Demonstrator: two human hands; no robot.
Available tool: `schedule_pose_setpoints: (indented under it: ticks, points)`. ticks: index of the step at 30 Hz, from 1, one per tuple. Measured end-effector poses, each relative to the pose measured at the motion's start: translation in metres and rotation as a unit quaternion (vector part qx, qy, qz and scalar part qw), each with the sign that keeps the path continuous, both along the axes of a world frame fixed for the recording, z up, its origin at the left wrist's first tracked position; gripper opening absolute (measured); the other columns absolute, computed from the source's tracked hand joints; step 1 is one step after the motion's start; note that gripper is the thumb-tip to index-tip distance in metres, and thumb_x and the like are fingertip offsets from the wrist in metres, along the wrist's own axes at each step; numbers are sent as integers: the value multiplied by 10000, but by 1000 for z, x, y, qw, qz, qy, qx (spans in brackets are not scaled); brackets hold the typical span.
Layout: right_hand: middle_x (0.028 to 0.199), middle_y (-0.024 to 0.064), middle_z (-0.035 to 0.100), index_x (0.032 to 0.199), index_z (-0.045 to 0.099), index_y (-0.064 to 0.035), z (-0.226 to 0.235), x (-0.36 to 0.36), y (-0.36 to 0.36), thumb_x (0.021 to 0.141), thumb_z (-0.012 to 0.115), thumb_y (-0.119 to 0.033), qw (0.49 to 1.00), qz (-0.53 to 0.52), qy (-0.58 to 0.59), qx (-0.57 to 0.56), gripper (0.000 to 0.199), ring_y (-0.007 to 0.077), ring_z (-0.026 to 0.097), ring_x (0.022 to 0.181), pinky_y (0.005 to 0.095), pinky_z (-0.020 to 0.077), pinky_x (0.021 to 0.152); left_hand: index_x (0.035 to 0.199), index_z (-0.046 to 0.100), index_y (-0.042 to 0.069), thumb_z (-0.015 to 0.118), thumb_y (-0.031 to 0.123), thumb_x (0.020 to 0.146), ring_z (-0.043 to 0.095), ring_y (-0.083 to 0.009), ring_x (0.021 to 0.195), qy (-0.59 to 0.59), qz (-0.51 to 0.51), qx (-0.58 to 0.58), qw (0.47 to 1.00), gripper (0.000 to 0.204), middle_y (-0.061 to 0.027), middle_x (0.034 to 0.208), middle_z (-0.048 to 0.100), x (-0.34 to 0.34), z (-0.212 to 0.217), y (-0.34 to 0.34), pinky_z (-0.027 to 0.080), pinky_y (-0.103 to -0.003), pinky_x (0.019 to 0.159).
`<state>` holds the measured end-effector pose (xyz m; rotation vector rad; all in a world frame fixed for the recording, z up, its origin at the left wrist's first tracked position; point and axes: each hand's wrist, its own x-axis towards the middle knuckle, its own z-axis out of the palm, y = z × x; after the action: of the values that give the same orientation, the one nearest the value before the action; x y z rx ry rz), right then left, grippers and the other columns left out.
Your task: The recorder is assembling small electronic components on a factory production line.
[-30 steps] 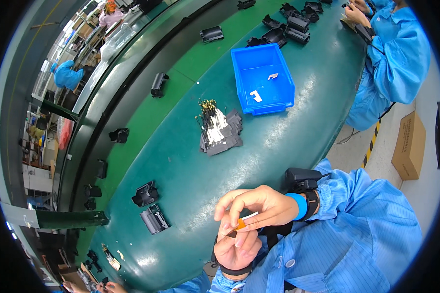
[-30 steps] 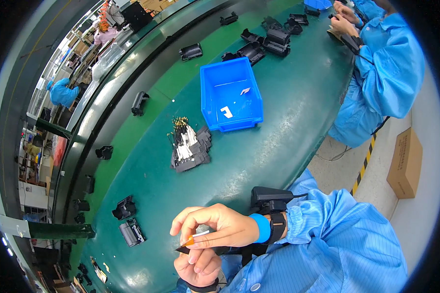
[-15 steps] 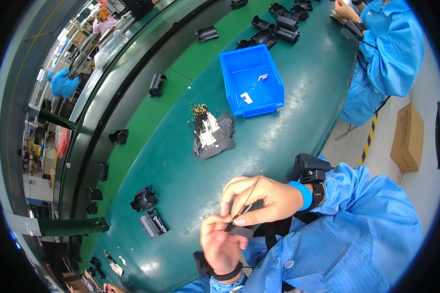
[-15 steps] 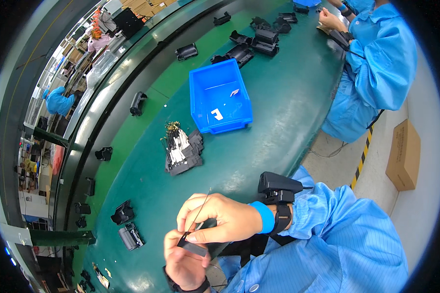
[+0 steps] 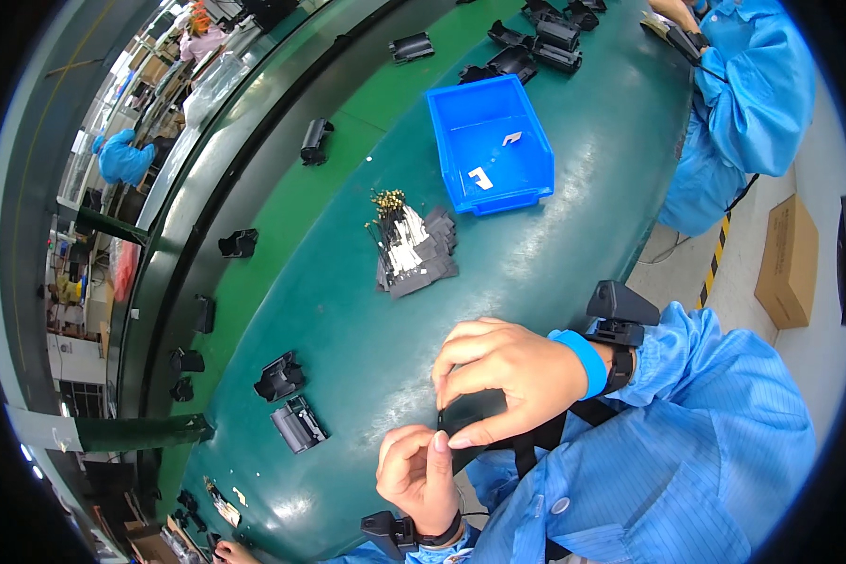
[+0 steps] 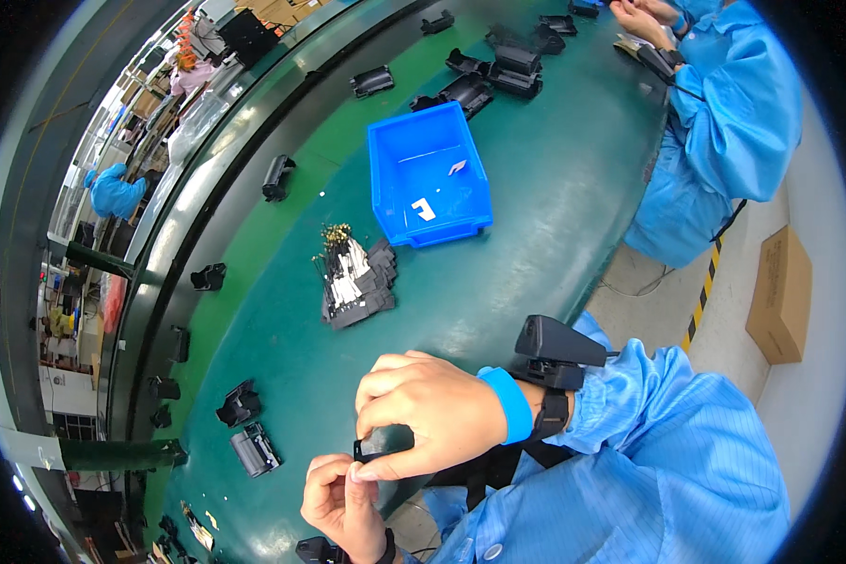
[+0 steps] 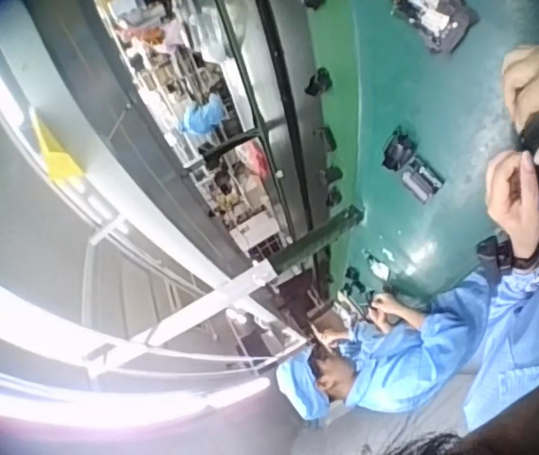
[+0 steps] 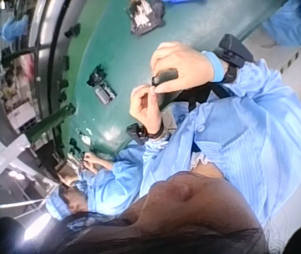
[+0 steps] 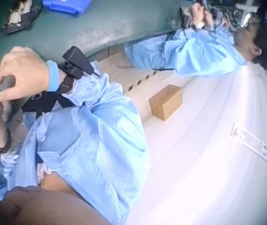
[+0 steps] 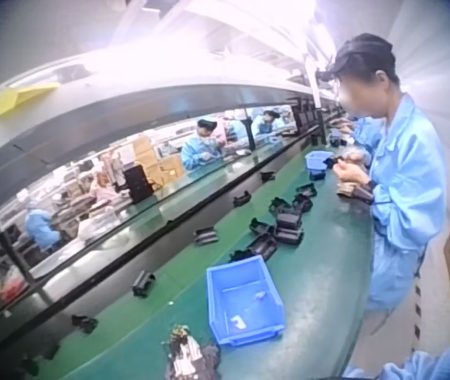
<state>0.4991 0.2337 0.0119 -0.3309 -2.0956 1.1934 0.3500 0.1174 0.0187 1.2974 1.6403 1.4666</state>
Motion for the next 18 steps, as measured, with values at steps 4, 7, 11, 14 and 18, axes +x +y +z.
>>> schedule_pose_setpoints:
  ticks: [4,7,11,14,18]
  points:
    - [889,80,597,926,618,-29,-1,-2,-3,693,738,-364,996,-76,-33,40,425,255,560,818,348,428,714,790,555,-24,645,80,817,483,-89,583,-35,33,48,998,140,-79,796,527,5,-9,-1,374,-194,481]
    - [885,90,606,959,608,-10,-4,-2,-3,714,736,-337,998,-42,-13,-51,428,241,572,817,336,443,722,809,543,-23,632,81,830,485,-86,559,-108,49,44,992,139,-81,819,519,9,-5,-3,377,-191,463]
    - [875,85,617,965,600,6,-9,-8,-9,753,727,-260,958,75,11,-276,363,172,579,816,300,463,731,820,534,-22,618,80,839,487,-83,540,-98,50,54,992,133,-79,826,514,9,-9,-2,380,-187,449]
    - [871,75,614,950,605,4,-12,-11,-13,785,701,-200,947,78,48,-307,279,137,573,801,285,468,714,827,536,-22,616,77,840,485,-81,542,-77,52,58,994,128,-80,830,514,8,-13,-2,374,-184,448]
    - [830,69,614,927,616,8,-15,-16,-19,816,655,-212,953,21,95,-285,250,134,580,746,272,464,682,834,536,-21,615,76,841,478,-76,537,-96,62,67,991,125,-78,826,513,9,-15,1,363,-181,442]
